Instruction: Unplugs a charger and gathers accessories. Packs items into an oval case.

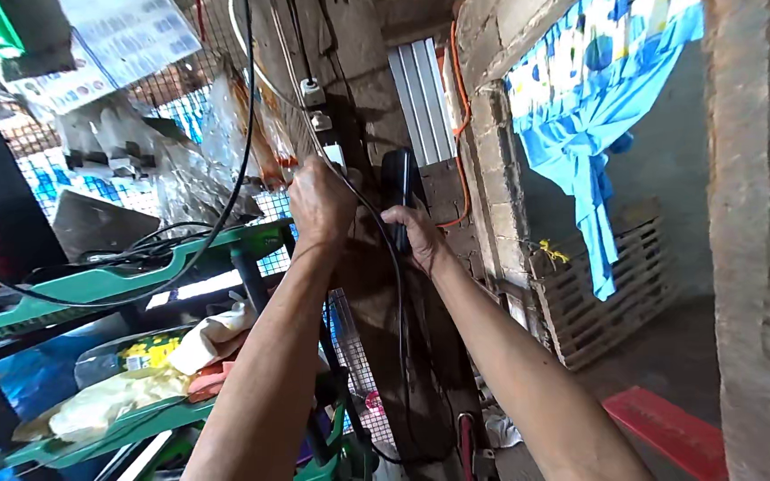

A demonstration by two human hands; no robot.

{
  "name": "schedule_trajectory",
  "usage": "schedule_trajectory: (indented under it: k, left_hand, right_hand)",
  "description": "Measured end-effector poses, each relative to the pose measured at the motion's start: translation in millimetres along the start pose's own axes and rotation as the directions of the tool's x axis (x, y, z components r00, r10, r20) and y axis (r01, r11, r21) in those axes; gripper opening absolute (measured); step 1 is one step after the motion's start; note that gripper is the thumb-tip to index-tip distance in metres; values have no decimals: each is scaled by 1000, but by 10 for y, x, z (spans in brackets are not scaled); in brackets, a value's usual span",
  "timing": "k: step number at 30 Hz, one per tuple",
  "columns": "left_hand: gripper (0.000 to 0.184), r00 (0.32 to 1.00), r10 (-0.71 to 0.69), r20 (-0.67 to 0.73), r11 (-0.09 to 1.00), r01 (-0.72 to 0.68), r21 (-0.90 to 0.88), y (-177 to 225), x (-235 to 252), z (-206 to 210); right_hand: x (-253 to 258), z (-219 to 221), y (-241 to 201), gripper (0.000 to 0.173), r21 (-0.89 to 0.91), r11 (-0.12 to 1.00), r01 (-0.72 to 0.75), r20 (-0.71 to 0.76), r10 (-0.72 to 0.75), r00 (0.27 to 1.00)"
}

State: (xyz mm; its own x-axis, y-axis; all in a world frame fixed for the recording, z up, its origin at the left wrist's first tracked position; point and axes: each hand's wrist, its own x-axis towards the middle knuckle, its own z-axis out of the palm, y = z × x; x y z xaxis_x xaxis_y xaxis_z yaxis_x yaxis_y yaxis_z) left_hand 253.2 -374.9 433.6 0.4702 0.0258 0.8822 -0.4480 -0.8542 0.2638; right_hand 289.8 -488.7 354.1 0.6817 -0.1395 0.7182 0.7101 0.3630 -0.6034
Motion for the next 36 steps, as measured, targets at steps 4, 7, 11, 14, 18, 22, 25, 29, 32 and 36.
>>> schedule_trajectory:
  k: [4,7,11,14,18,22,25,29,32,36]
  left_hand:
    - [42,996,52,-71,993,-59,-100,-71,-177,91]
    - [45,993,-45,-110,994,34,-101,-13,-141,173]
    - [43,991,-50,-127,995,38,-95,-29,-188,210]
    - [45,995,-22,-94,999,19,-31,-2,-155,130]
    - [44,992,-48,-114,999,48,3,95,-190,69]
    - [38,959,156,-236,958,-205,-199,-19,-562,91]
    - [36,973,163,-164,834,-225,-503,-182,-832,221]
    - [22,984,149,102,489,16,-872,-276,-1291,552]
    - [21,952,238,195,246,135,-960,-234,-1666,723]
    - [17,892,319,321,122,297,-947,69,-2119,856]
  right_hand:
    - [5,-33,12,56,-25,999,45,7,-45,999]
    - [-4,-66,23,61,-4,999,39,22,-39,999]
    - [-95,-136,56,66,-66,998,-21,12,22,1000]
    - [-99,-168,44,63,-71,997,-6,31,9,999]
    - [-254,-202,41,46,-122,992,28,42,-23,999]
    - [-174,-189,74,34,43,999,11,35,-13,999]
    - [-291,-213,63,27,78,991,105,4,-106,994]
    - [-863,-415,2,34,-11,995,97,-65,-98,993]
    - [-1313,-615,9,39,18,995,95,-163,-91,982]
    - [-2014,-805,-105,33,50,994,95,-441,-63,895]
